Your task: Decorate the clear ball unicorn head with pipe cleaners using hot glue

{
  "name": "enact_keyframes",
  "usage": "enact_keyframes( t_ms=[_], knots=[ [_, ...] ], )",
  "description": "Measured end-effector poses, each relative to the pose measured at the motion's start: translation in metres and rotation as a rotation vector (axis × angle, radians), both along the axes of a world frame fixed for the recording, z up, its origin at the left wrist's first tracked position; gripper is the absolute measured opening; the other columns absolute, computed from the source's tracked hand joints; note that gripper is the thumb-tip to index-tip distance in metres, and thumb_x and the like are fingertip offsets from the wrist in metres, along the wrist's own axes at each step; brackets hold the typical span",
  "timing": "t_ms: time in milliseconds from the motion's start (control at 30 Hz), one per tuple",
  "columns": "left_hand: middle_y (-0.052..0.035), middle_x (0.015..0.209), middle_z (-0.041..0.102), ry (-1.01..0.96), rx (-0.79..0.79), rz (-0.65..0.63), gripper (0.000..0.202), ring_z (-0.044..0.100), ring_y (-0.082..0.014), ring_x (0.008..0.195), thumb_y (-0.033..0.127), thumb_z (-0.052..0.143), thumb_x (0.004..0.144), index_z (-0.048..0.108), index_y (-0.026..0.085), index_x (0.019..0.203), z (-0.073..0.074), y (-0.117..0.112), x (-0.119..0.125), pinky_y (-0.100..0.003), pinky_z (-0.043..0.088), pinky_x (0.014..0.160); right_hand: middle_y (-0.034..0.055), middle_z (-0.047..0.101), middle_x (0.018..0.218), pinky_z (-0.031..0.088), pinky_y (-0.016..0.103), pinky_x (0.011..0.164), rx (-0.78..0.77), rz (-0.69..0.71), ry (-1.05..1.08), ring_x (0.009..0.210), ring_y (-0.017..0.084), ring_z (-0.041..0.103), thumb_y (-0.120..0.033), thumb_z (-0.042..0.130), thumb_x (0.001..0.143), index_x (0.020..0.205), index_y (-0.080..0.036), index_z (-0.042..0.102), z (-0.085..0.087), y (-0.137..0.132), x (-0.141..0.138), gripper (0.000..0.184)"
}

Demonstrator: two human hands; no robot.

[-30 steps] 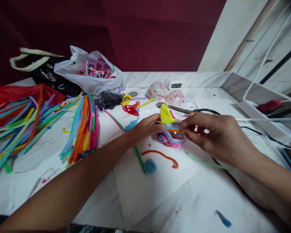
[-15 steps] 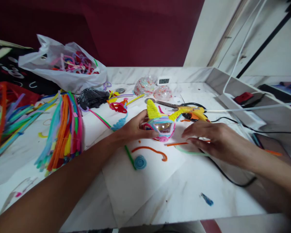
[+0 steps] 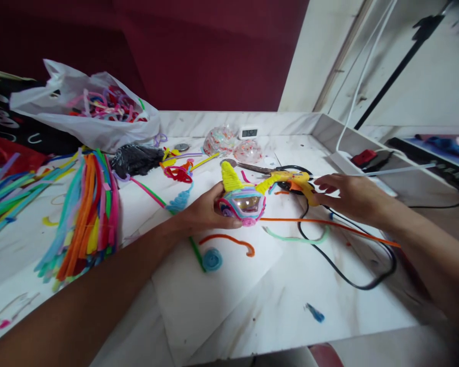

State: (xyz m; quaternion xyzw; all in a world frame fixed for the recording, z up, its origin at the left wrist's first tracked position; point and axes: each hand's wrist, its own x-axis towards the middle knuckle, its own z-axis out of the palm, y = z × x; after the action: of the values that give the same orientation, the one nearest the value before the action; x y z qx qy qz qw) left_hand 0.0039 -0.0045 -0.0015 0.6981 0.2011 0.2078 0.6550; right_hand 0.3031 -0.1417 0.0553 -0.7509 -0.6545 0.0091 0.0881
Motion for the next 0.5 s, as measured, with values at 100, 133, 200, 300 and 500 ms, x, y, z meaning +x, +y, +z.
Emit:
enact_keyframes(
  t_ms=[100, 133, 200, 300, 500],
  knots=[
    [-0.0105, 0.135, 0.056, -0.004, -0.004, 0.003, 0.080, 0.057, -0.0280, 0.119, 0.023, 0.085, 0.059, 0.045, 0.022, 0.129, -0.001, 0.000, 0.000, -0.036, 0.048, 0.095, 0.0074, 0.069, 0.082, 0.046, 0.030, 0.059, -0.074, -0.091, 0.080, 0.068, 0.019, 0.063, -0.045, 0.061, 0.085, 0.106, -0.016, 0.063, -0.014, 0.023, 0.004, 0.036],
    [-0.0103, 0.134, 0.057, -0.004, -0.001, 0.005, 0.080, 0.057, -0.0279, 0.119, 0.023, 0.085, 0.059, 0.045, 0.022, 0.128, -0.002, 0.000, 0.000, -0.035, 0.048, 0.094, 0.0050, 0.067, 0.079, 0.047, 0.030, 0.059, -0.089, -0.131, 0.099, 0.065, 0.017, 0.061, -0.046, 0.064, 0.084, 0.106, -0.015, 0.062, -0.018, 0.030, 0.005, 0.038],
    [-0.0101, 0.131, 0.058, -0.003, 0.006, 0.012, 0.078, 0.058, -0.0280, 0.118, 0.024, 0.085, 0.060, 0.046, 0.022, 0.127, -0.002, -0.001, 0.000, -0.035, 0.048, 0.094, 0.0006, 0.063, 0.078, 0.048, 0.028, 0.059, -0.107, -0.203, 0.148, 0.062, 0.012, 0.057, -0.047, 0.062, 0.086, 0.101, -0.015, 0.061, -0.024, 0.039, 0.008, 0.036],
    [-0.0103, 0.128, 0.060, 0.004, 0.013, 0.019, 0.077, 0.058, -0.0286, 0.117, 0.026, 0.085, 0.059, 0.046, 0.020, 0.126, -0.002, -0.002, 0.001, -0.038, 0.048, 0.095, 0.0007, 0.061, 0.071, 0.044, 0.026, 0.053, -0.103, -0.246, 0.301, 0.058, 0.011, 0.054, -0.051, 0.063, 0.083, 0.086, -0.014, 0.064, -0.022, 0.043, 0.008, 0.037],
    [-0.0102, 0.119, 0.062, 0.010, 0.019, 0.066, 0.073, 0.059, -0.0307, 0.113, 0.028, 0.086, 0.057, 0.048, 0.019, 0.119, -0.001, -0.002, 0.003, -0.040, 0.049, 0.092, 0.0062, 0.061, 0.066, 0.041, 0.025, 0.044, 0.015, -0.258, 0.707, 0.056, 0.014, 0.053, -0.055, 0.068, 0.074, 0.078, -0.015, 0.067, -0.011, 0.035, -0.002, 0.040]
  ],
)
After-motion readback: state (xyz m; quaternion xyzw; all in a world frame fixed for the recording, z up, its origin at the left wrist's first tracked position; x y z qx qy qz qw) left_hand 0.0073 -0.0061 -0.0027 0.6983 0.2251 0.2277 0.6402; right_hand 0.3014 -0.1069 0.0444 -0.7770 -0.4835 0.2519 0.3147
